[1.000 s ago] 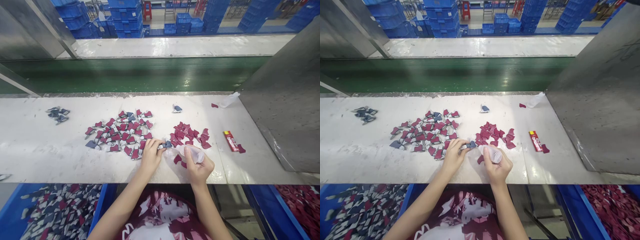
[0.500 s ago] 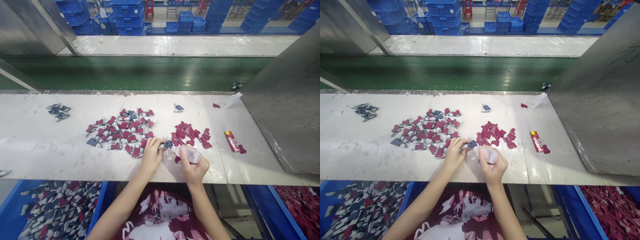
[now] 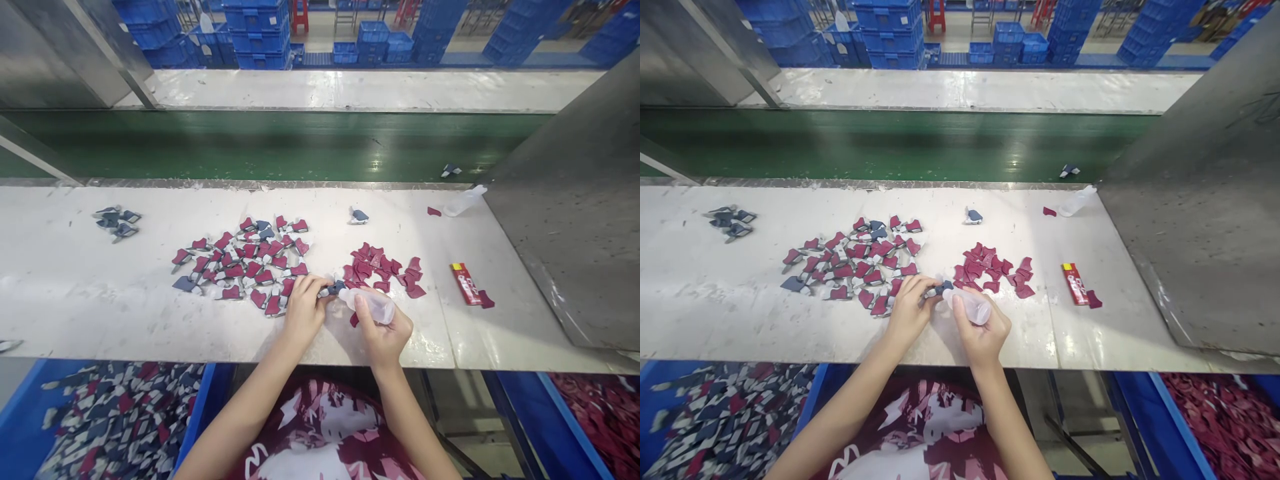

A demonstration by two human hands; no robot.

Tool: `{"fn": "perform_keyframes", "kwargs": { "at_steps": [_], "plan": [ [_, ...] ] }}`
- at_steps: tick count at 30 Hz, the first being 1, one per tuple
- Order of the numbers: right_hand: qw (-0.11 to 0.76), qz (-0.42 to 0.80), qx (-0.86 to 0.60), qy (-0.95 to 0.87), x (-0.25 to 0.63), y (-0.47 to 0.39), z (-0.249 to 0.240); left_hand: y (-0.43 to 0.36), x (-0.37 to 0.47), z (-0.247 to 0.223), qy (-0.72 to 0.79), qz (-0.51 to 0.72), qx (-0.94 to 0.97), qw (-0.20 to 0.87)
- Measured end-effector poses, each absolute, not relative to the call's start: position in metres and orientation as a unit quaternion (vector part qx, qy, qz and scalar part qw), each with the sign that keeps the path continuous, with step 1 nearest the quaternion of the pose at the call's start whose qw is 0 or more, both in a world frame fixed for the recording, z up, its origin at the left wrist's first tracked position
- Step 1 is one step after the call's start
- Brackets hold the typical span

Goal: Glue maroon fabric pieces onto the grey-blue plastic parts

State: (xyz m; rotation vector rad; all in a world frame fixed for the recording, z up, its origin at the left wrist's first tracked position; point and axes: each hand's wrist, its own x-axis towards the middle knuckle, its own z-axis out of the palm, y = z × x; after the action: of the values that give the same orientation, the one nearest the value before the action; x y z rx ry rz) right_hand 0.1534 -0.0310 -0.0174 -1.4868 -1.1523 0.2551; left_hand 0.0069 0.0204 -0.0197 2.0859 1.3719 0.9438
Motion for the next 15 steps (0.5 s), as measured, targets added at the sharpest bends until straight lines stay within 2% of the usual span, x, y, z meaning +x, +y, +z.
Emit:
{"fn": "perform_keyframes", "kwargs": {
  "at_steps": [10,15],
  "plan": [
    [0.584,0.113,-0.655,-0.466,0.1533,-0.0311,-0.0176,0.0209,0.0077,-0.0214,0.503,0.348,0.755,0.235],
    [0.613,0.123,-0.680,-0.384,0.1607,-0.0320,-0.0152,0.0206,0.0069,-0.0185,0.504,0.339,0.758,0.238]
  ]
}}
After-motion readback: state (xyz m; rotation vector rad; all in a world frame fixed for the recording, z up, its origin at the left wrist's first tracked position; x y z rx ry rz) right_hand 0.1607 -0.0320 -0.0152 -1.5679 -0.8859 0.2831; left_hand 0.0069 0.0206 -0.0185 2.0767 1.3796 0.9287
